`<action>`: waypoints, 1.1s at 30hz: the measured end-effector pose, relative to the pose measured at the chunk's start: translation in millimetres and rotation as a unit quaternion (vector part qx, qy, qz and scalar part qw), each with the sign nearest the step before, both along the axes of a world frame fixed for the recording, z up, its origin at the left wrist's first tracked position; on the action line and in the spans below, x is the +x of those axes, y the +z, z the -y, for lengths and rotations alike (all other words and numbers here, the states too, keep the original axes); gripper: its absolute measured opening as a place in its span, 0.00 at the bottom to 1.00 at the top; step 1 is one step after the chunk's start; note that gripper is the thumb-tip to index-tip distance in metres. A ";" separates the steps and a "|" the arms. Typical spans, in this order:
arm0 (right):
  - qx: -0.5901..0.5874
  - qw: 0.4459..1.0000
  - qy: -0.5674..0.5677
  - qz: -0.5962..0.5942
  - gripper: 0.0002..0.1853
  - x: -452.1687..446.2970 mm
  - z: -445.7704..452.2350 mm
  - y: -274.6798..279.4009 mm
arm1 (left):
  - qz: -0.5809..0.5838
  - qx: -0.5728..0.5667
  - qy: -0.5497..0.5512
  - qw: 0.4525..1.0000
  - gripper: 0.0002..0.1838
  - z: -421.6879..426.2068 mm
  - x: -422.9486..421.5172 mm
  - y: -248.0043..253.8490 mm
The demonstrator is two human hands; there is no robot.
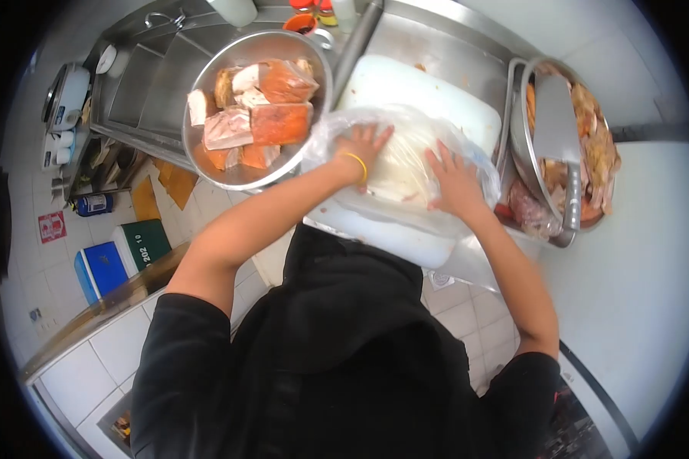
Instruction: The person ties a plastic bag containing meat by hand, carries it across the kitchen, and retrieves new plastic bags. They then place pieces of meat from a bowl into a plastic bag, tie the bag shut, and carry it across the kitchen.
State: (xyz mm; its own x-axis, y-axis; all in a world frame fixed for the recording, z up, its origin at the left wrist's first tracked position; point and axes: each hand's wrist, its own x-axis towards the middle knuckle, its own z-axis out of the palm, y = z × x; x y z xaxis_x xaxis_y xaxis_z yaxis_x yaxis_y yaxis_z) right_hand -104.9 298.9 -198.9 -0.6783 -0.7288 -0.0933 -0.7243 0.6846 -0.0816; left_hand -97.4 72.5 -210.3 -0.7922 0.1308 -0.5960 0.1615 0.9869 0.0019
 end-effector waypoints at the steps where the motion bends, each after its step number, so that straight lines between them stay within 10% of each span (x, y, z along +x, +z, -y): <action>1: 0.041 0.999 -0.021 -0.013 0.47 -0.3 6.6 9.0 | 0.012 0.001 -0.012 1.000 0.68 -0.2 -4.2 2.9; 5: -0.006 0.982 -0.076 0.171 0.37 5.2 68.4 90.8 | -0.070 0.109 0.056 0.990 0.43 -4.9 4.5 -37.6; 10: -0.218 0.974 0.051 0.023 0.33 9.1 236.9 103.5 | -0.236 0.549 0.063 0.799 0.20 -13.5 28.9 -66.2; 11: -0.212 0.974 0.074 -0.002 0.34 5.6 263.2 85.1 | -0.313 0.413 -0.044 0.854 0.21 -10.0 32.8 -65.5; 16: -0.135 0.989 0.055 0.029 0.45 0.4 302.1 26.1 | -0.161 0.475 0.019 0.865 0.20 -13.4 20.5 -103.1; 23: -0.276 0.959 -0.060 0.004 0.41 5.5 268.6 71.2 | -0.009 0.397 0.058 0.916 0.28 1.2 16.1 -67.3; 24: -0.352 0.929 -0.117 0.001 0.38 6.5 256.5 87.2 | -0.010 0.391 0.058 0.918 0.28 0.9 16.2 -65.6; 27: -0.521 0.829 -0.203 0.000 0.37 9.2 186.2 125.4 | -0.255 0.659 0.106 0.700 0.29 2.7 7.3 -21.9; 28: -0.581 0.775 -0.249 0.005 0.35 15.3 163.8 132.4 | -0.253 0.654 0.105 0.705 0.29 4.2 3.3 -2.1; 30: -0.722 0.585 -0.328 0.171 0.31 26.4 116.5 122.6 | -0.062 0.270 -0.246 0.929 0.22 0.5 -9.5 30.3; 31: -0.726 0.579 -0.330 0.171 0.31 31.4 107.1 111.2 | -0.020 0.353 -0.238 0.904 0.23 -8.9 -13.3 18.4; 33: -0.842 0.326 -0.332 0.274 0.27 37.6 87.8 87.2 | -0.039 0.335 -0.219 0.916 0.31 -23.4 -11.2 -5.5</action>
State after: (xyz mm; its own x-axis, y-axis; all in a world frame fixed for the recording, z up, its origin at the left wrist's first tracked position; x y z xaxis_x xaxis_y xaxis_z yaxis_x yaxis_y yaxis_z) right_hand -67.3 211.1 -111.6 -0.9560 0.2313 -0.1807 -0.0233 -0.6735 -0.7389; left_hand -108.6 95.9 -215.8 -0.6130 0.7619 -0.2091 0.5677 0.6088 0.5542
